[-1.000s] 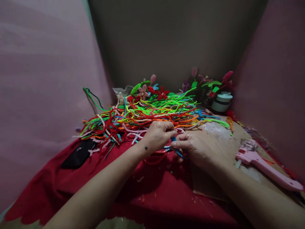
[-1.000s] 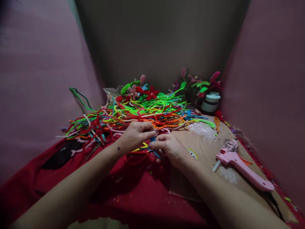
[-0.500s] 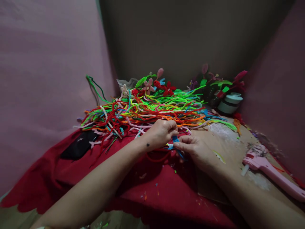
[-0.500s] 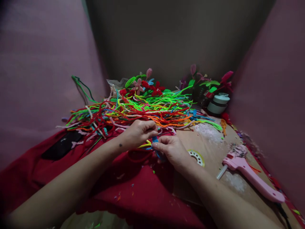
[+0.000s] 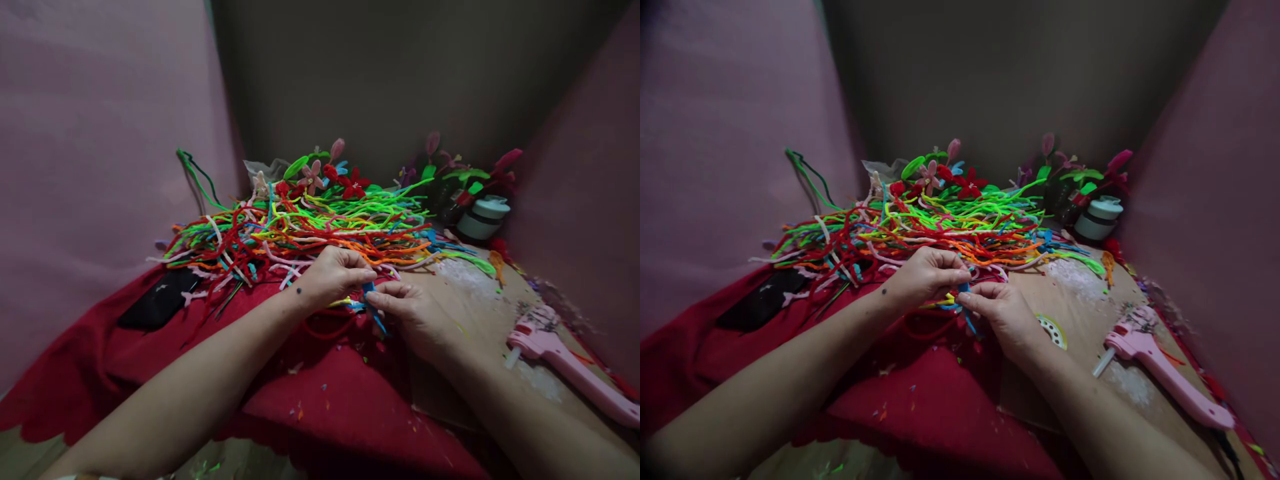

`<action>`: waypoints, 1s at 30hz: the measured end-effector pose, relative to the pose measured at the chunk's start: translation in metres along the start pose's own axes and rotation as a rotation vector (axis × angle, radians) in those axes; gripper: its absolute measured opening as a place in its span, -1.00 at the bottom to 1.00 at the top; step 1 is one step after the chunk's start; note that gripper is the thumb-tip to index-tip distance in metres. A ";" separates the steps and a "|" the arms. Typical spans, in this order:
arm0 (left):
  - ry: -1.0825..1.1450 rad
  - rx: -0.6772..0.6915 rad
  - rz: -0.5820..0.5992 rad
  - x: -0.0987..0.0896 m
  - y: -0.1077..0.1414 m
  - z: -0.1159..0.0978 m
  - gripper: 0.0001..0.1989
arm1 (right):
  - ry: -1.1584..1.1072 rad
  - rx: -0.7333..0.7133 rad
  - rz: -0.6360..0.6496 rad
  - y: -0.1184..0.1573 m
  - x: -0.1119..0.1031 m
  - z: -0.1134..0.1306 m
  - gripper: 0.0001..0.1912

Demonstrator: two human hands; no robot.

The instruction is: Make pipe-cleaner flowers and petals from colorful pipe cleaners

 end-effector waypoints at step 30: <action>-0.514 0.109 -0.143 0.005 0.006 -0.019 -0.78 | 0.016 -0.188 -0.302 0.010 -0.012 0.027 -0.71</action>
Point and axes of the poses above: each hand's wrist, its own y-axis away from the middle knuckle, its own x-axis out of the palm, z = x × y, the point moved 7 cm from there along -y, towards the middle knuckle, and after that the axes turned 15 degrees about z, right-handed, at the moved point
